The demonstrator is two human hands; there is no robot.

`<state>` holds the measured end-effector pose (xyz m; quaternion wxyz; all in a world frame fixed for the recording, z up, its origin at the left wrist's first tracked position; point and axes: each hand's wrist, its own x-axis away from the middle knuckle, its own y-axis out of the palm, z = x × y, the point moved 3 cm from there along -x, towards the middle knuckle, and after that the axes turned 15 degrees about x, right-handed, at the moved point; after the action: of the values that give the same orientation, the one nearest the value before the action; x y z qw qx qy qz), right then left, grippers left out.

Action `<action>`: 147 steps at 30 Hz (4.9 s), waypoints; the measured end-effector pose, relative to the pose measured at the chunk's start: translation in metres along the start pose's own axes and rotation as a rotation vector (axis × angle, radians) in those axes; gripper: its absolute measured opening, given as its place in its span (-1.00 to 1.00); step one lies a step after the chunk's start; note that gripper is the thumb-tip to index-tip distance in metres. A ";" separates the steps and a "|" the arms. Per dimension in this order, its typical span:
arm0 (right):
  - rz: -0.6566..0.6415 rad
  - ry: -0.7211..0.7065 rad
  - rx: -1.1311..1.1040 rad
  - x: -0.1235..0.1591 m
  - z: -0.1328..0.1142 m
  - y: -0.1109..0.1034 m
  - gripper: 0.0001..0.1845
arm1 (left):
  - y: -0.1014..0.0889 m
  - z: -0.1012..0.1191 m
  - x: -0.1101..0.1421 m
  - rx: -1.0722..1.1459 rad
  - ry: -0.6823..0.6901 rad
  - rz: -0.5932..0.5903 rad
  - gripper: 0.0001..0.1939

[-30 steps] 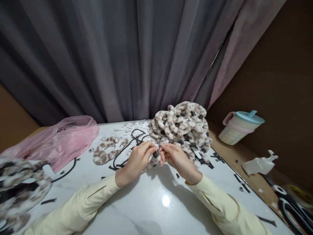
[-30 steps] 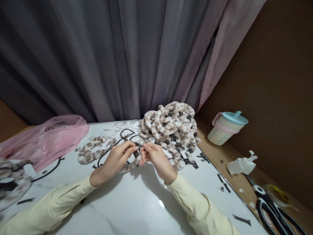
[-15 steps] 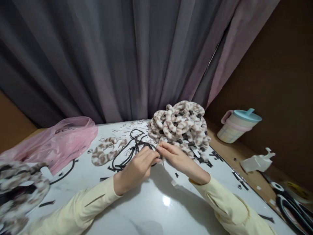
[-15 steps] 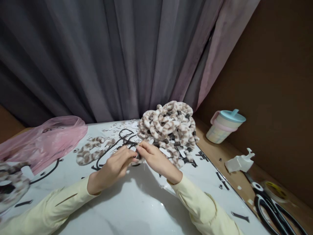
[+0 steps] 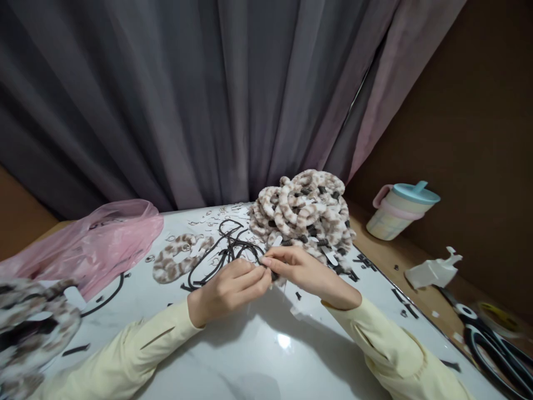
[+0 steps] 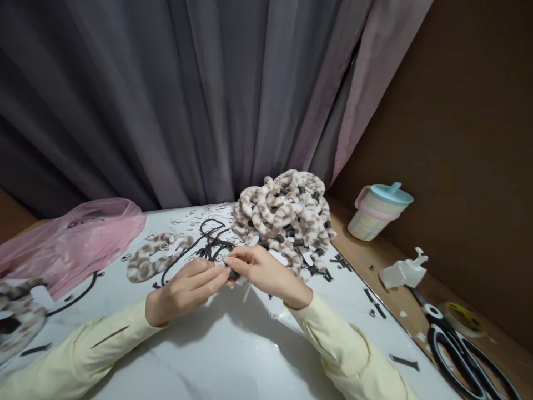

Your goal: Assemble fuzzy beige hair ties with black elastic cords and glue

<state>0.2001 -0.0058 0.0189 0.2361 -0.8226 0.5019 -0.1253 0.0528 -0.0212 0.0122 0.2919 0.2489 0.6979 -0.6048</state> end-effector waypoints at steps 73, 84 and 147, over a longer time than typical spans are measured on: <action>0.284 -0.372 0.438 0.002 0.053 0.076 -0.84 | 0.021 -0.011 0.080 0.470 -0.620 0.172 -0.88; 0.404 -0.390 0.668 0.006 0.045 0.073 -0.87 | 0.017 -0.010 0.079 0.440 -0.643 0.263 -0.92; 0.430 -0.648 0.748 0.011 0.050 0.080 -0.46 | 0.026 0.003 0.086 0.686 -1.086 0.269 -0.87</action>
<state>0.1662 -0.0330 -0.0649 0.6759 -0.5576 0.4816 0.0160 0.0105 -0.0207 -0.0668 0.5799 0.0723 0.1813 -0.7909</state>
